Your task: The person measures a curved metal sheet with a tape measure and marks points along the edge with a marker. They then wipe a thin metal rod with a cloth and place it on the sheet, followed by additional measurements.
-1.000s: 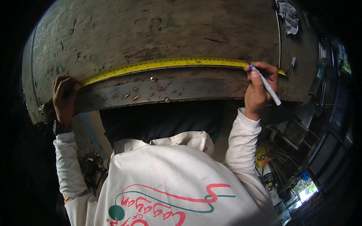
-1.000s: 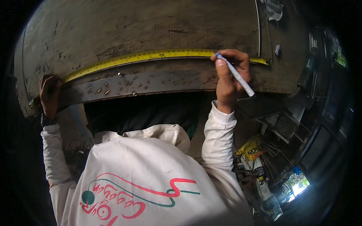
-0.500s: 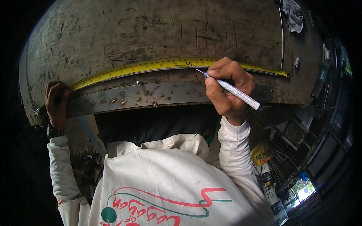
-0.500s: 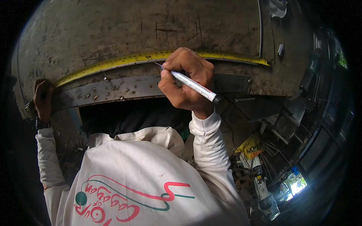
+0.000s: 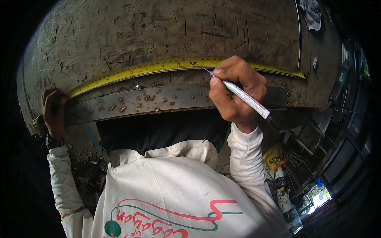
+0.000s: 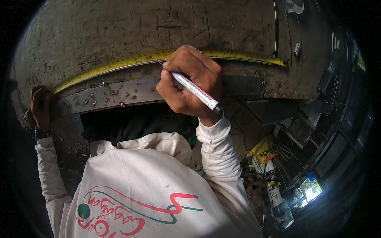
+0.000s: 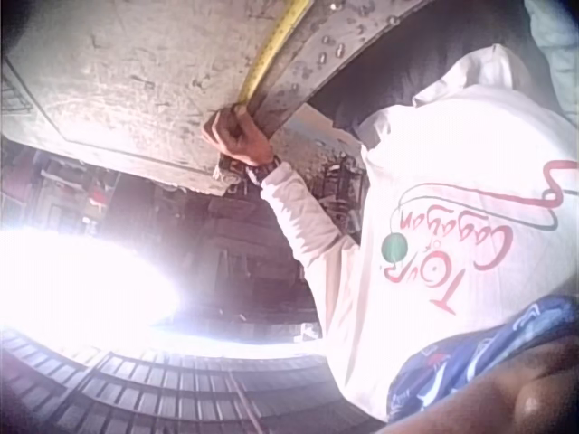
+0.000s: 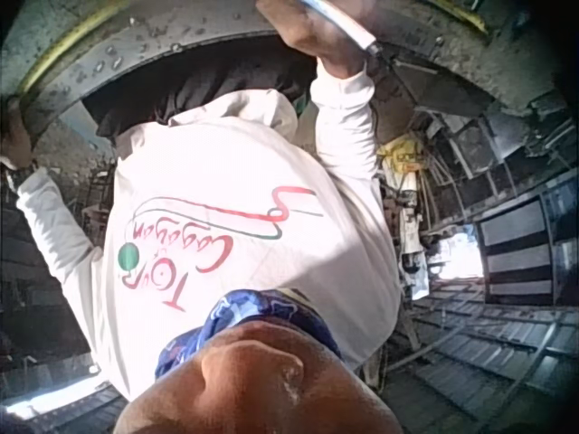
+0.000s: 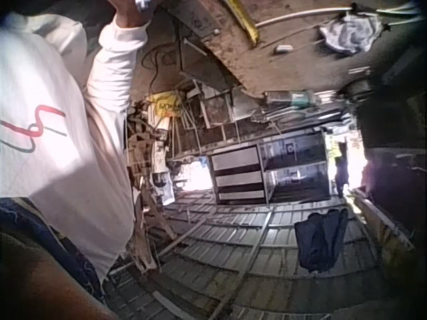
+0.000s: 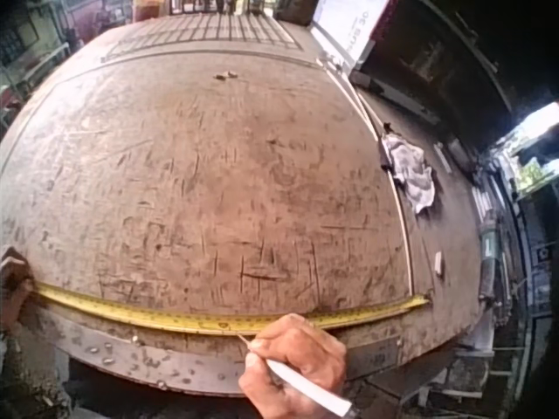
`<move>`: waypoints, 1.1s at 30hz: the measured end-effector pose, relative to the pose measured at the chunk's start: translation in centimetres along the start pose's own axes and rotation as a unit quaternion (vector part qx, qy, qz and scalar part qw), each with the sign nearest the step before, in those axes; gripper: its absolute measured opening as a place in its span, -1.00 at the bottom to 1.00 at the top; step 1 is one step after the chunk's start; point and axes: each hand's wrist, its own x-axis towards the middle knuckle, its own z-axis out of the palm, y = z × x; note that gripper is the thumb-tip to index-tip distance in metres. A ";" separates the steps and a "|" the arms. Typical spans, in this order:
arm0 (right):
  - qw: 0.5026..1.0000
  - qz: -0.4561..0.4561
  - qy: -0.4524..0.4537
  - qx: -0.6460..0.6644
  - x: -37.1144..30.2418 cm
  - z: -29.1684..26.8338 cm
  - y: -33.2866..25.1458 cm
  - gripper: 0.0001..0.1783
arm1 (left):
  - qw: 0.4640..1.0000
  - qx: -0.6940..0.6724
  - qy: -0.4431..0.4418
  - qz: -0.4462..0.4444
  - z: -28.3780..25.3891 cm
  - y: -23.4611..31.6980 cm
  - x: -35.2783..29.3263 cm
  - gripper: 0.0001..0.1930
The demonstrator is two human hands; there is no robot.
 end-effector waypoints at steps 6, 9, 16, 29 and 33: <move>1.000 0.006 -0.030 -0.001 -0.1 -0.7 -0.1 -0.87 | 1.000 0.008 0.008 0.008 0.0 0.1 0.2 -0.78; 0.991 0.050 0.000 0.121 -0.5 -1.0 -0.1 -0.89 | 1.000 0.009 0.007 0.007 0.1 0.1 0.3 -0.79; 0.977 0.087 0.104 0.162 -1.0 -6.2 -0.1 -0.76 | 1.000 0.021 0.007 -0.006 0.1 -0.3 -0.2 -0.79; 0.988 0.058 0.060 0.129 -1.3 -5.2 0.1 -0.82 | 0.999 0.022 -0.021 -0.017 -0.5 -1.3 -0.7 -0.79; 0.994 0.089 0.010 0.055 -1.0 -4.3 0.3 -0.85 | 0.999 0.040 -0.018 -0.021 -0.5 -1.6 -0.9 -0.79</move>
